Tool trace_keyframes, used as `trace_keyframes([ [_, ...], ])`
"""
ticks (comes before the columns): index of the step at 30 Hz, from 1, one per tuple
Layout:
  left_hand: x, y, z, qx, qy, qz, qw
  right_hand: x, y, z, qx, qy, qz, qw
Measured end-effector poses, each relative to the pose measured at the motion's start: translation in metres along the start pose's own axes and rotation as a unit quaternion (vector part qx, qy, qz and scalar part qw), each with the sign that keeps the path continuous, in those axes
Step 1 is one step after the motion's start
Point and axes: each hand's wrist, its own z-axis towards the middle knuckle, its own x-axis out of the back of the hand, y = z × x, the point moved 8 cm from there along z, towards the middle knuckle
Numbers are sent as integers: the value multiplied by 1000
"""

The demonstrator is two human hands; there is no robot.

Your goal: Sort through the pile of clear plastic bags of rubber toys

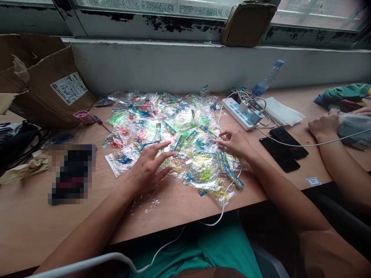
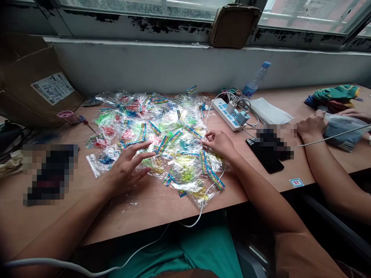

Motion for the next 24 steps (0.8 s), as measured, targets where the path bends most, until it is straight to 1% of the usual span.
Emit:
trace_keyframes([
  [3, 1, 1, 0, -4, 7, 0, 1000, -6, 1, -1, -21, -17, 24, 999],
  [5, 2, 6, 1, -11, 14, 0, 1000, -10, 1, -2, -29, -35, 30, 999],
  [7, 2, 15, 2, -22, 16, 3, 1000, -11, 0, -3, -29, -44, 25, 998],
  [9, -2, 30, 5, -49, 3, 2, 999, -10, -2, -4, -25, -39, 22, 999],
  [11, -10, 49, 7, -97, -36, -13, 995, -9, -4, -4, -19, -27, 30, 999],
  [13, -23, 65, 8, -136, -96, -32, 985, -8, -4, -4, -15, -13, 46, 999],
  [15, -35, 73, 7, -152, -149, -51, 976, -6, -4, -3, -12, 0, 68, 998],
  [16, -40, 75, 6, -152, -167, -61, 972, -5, -3, -2, -12, 7, 83, 996],
  [18, -45, 75, 5, -141, -185, -78, 969, -2, -2, 0, -10, 24, 113, 993],
  [21, -47, 71, 5, -126, -185, -92, 970, 9, -1, 4, 3, 61, 136, 989],
  [24, -48, 69, 4, -123, -184, -97, 970, 25, 1, 7, 15, 112, 156, 981],
])
